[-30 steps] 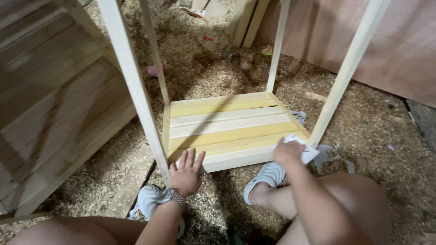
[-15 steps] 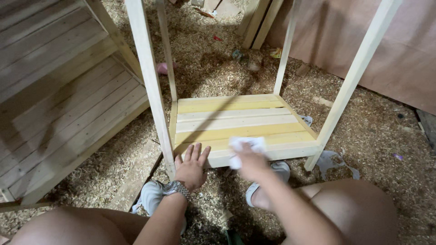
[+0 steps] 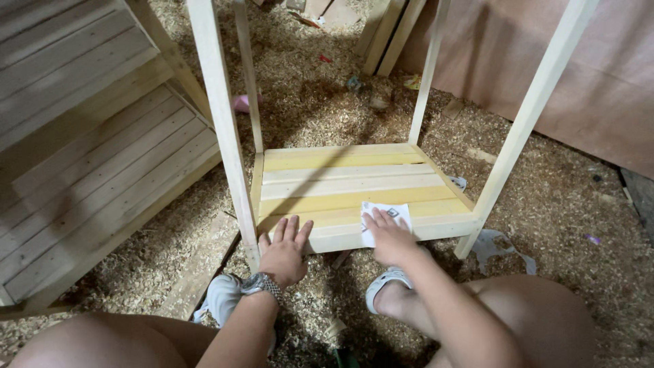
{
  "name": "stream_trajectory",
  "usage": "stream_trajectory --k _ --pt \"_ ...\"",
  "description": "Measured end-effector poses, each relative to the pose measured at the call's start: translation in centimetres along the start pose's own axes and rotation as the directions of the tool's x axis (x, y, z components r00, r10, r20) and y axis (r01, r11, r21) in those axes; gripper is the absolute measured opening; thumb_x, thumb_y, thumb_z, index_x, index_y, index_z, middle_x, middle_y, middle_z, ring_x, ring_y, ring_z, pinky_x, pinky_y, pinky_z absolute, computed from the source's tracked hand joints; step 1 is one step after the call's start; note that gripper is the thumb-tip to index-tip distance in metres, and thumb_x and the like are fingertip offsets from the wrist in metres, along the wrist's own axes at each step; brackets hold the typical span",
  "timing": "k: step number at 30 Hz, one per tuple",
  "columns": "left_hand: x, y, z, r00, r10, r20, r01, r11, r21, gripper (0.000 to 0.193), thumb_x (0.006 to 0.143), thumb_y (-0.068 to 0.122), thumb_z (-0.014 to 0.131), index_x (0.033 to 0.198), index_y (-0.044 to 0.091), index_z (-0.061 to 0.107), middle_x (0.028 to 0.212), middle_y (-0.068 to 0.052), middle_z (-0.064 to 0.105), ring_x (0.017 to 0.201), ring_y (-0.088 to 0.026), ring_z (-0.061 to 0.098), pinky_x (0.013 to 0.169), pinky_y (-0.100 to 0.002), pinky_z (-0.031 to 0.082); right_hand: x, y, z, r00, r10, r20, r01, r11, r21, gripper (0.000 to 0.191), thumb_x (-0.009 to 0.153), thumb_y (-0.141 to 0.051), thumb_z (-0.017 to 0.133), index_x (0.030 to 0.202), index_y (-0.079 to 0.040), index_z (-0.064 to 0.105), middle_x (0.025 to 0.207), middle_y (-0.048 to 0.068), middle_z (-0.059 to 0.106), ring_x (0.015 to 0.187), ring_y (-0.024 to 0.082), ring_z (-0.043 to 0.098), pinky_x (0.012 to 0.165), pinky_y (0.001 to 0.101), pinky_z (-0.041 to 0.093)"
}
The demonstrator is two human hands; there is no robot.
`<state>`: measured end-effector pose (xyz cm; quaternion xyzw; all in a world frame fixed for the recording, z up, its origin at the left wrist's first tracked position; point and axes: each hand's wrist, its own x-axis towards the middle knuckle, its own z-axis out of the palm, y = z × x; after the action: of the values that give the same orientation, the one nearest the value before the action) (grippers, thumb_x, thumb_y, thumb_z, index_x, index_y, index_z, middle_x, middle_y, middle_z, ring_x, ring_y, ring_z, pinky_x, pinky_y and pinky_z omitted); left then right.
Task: The person kneels on the floor sanding an unfinished wooden stool frame. They rub an orange sanding block over the slatted seat and edges, fold and tear sandpaper, briefly sand the tabletop of another stool, then continue sanding the seat slats and side rails by hand.
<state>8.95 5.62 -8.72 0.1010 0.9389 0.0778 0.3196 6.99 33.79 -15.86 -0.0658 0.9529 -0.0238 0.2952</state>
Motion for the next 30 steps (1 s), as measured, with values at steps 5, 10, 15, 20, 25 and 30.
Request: stream_trajectory --k 5,10,15,20,25,30 --pt "0.1 0.8 -0.9 0.997 -0.064 0.040 0.064 0.998 0.007 0.091 0.094 0.017 0.068 0.163 0.035 0.013 0.173 0.001 0.009 0.160 -0.021 0.008 0.126 -0.062 0.015 -0.1 6.8 -1.8 0.950 0.310 0.035 -0.312 0.946 0.086 0.088 0.086 -0.008 0.059 0.163 -0.028 0.021 0.174 0.003 0.009 0.160 0.023 0.012 0.125 0.0596 0.017" --pt "1.2 0.6 -0.2 0.998 -0.062 0.009 0.062 0.998 0.013 0.092 0.096 0.000 0.057 0.164 0.038 0.007 0.174 -0.001 -0.001 0.159 -0.021 0.004 0.123 -0.065 0.013 0.7 5.1 -0.8 0.964 0.265 0.028 -0.266 0.964 0.025 0.089 0.087 -0.010 0.059 0.164 -0.025 0.016 0.173 0.004 0.007 0.160 0.026 0.009 0.126 0.0573 0.016" --pt "2.0 0.0 1.0 0.998 -0.064 -0.018 0.064 0.998 -0.015 0.087 0.096 0.001 0.052 0.163 0.036 0.009 0.174 -0.005 -0.001 0.160 -0.023 0.004 0.120 -0.069 0.017 0.8 2.1 -0.6 0.994 0.093 0.056 -0.092 0.996 -0.020 0.090 0.086 -0.011 0.059 0.163 -0.026 0.015 0.173 0.001 0.007 0.159 0.023 0.011 0.127 0.0538 0.017" --pt "2.3 -0.2 1.8 0.998 -0.045 -0.053 0.046 0.999 0.005 0.096 0.090 -0.006 0.053 0.164 0.037 0.009 0.174 -0.007 0.000 0.160 -0.024 0.004 0.119 -0.070 0.017 1.0 8.3 -1.9 0.981 0.195 0.008 -0.195 0.981 0.021 0.077 0.093 -0.011 0.049 0.163 -0.028 0.022 0.176 -0.003 0.010 0.161 0.022 0.013 0.128 0.0556 0.017" --pt "2.3 0.0 1.8 0.997 -0.066 -0.038 0.066 0.998 -0.004 0.095 0.091 -0.004 0.054 0.163 0.039 0.009 0.173 -0.009 -0.002 0.160 -0.027 0.004 0.118 -0.071 0.017 1.7 7.4 -1.6 0.947 0.309 0.085 -0.307 0.951 -0.029 0.080 0.094 -0.013 0.048 0.165 -0.020 0.012 0.174 0.004 0.002 0.160 0.025 0.008 0.126 0.0584 0.016" --pt "2.2 0.4 1.7 0.995 -0.096 0.009 0.096 0.995 0.022 0.094 0.094 -0.006 0.051 0.164 0.040 0.008 0.173 -0.010 -0.004 0.160 -0.029 0.005 0.117 -0.072 0.019 0.5 0.2 -1.1 0.987 0.074 0.142 -0.070 0.997 -0.033 0.092 0.089 -0.019 0.064 0.164 -0.017 0.012 0.173 0.010 0.004 0.160 0.027 0.008 0.126 0.0562 0.018"
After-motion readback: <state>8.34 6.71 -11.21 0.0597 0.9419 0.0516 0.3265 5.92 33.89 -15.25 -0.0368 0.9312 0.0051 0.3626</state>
